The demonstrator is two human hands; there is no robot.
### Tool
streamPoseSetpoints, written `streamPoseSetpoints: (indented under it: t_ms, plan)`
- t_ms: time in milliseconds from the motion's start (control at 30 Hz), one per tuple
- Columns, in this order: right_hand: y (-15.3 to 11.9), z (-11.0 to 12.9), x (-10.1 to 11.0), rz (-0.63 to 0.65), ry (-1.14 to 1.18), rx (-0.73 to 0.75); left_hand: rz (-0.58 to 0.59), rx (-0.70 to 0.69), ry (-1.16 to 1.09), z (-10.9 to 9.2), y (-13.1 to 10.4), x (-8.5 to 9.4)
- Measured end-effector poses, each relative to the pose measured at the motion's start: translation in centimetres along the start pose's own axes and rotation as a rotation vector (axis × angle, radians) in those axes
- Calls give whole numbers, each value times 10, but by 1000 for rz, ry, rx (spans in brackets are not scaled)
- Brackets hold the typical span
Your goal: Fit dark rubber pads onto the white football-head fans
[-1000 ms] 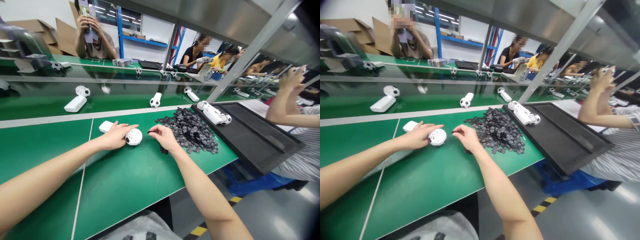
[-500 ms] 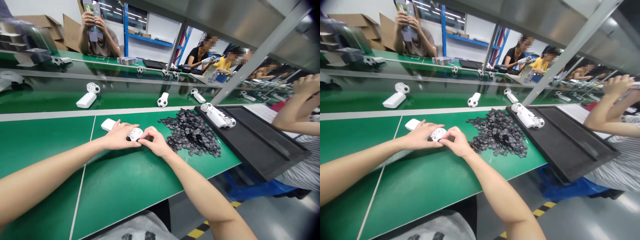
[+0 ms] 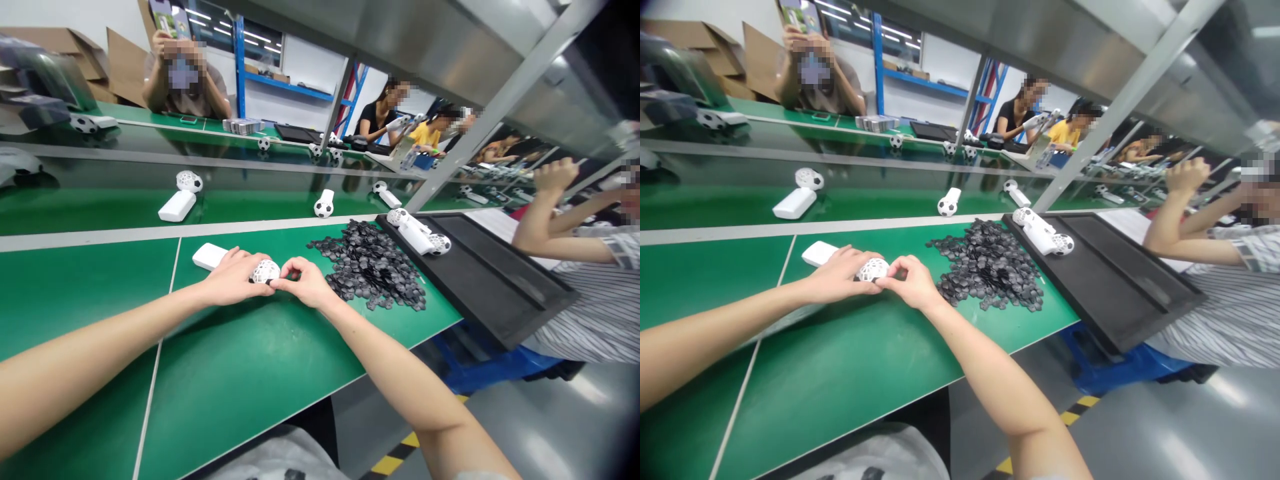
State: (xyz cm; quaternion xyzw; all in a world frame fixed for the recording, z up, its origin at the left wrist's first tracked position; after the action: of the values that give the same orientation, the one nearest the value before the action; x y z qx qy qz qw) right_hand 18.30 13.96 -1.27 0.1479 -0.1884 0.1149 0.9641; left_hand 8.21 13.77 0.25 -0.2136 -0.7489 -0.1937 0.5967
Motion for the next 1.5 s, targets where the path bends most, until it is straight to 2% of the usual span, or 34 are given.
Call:
streamPoseSetpoints:
  t_ms: [67, 133, 200, 267, 333, 433, 533, 633, 867, 1033, 1133, 1300, 1400, 1500]
  plan:
    - [10, -3, 6, 51, -159, 13, 19, -4, 0, 2, 0, -3]
    - [25, -9, 22, 66, -442, 15, 19, -6, 10, 4, 0, -4]
    - [41, -18, 47, 16, -721, -27, 8, -13, 20, 5, 0, -4]
    - [51, -27, 63, -1, -841, -68, 2, -17, 23, 6, 1, -5]
    - [52, -33, 64, 35, -887, -70, 2, -18, 20, 7, 1, -6]
    - [35, -36, 48, 122, -940, -19, -3, -30, 11, 5, 1, -7]
    - [13, -33, 38, 171, -948, 30, -19, -29, 11, 5, 0, -5]
    - [2, -30, 43, 155, -920, 44, -26, -40, 33, 5, 0, -3]
    - [6, -31, 66, 55, -829, 8, -12, -102, 70, 0, 0, -1]
    - [1, -35, 65, 81, -815, -25, -80, -5, 93, 9, 0, -3]
    - [2, -31, 63, 93, -822, -31, -74, -5, 90, 9, 0, -6]
    - [8, -18, 60, 61, -808, -15, -40, -57, 82, 1, -1, 3]
    - [10, -9, 53, 52, -738, 16, 8, -65, 113, -6, -3, 2]
    - [10, -4, 40, 78, -439, 12, -34, 66, 126, -2, -8, -1]
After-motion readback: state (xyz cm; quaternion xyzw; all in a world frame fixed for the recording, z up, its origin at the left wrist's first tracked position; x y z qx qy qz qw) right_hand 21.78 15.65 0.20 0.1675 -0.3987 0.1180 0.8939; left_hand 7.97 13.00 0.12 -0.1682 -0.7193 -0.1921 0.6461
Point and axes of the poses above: each hand's wrist, its own y-axis towards the middle knuckle, its own x-axis out of the back of the hand, z = x × y, the point moved 10 cm from there along y, towards the middle knuckle, and after that the axes turned 9 degrees about y, right-handed, at the moved point
